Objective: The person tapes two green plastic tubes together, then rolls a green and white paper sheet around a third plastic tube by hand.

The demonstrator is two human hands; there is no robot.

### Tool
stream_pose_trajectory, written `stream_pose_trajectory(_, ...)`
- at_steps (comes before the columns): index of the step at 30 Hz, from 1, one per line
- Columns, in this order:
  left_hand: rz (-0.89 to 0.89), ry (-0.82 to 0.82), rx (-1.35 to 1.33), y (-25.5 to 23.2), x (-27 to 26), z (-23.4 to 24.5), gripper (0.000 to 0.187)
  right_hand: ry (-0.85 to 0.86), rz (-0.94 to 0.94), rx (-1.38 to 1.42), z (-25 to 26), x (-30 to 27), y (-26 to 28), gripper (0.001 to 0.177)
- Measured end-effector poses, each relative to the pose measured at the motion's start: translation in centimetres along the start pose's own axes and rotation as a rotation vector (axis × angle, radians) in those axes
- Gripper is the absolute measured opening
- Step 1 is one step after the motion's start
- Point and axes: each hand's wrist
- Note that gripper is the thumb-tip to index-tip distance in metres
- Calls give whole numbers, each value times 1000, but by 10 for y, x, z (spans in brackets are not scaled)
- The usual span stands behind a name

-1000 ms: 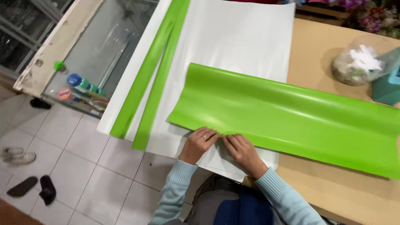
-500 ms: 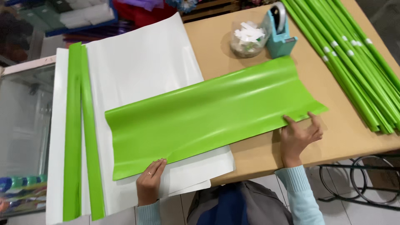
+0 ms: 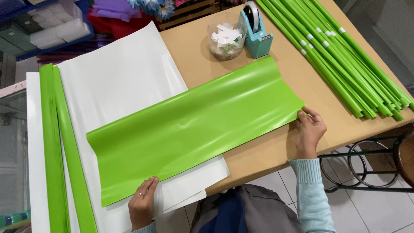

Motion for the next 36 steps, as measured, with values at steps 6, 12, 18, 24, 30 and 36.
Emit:
stream_pose_trajectory(6, 14, 50, 17, 1, -4, -2, 26, 20, -65, 81, 13, 14, -4, 39)
stream_pose_trajectory(12, -78, 32, 53, -30, 33, 5, 25, 24, -127, 55, 12, 6, 9, 19)
stream_pose_trajectory(18, -222, 146, 13, -33, 29, -50, 42, 29, -143, 83, 19, 16, -3, 17)
stream_pose_trajectory(24, -348, 61, -6, -65, 67, -30, 30, 17, -173, 93, 22, 14, -1, 18)
stream_pose_trajectory(30, -405, 138, -18, -56, 66, -29, 35, 41, -167, 118, 31, 30, -21, 21)
stream_pose_trajectory(36, -466, 84, -10, -58, 71, -33, 32, 34, -179, 74, 23, 11, 0, 19)
Point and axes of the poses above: each hand's wrist, its own x-axis towards the middle knuckle, its own z-axis out of the back of the hand, y = z × x, and after that the axes turned 3 degrees about z, right-handed
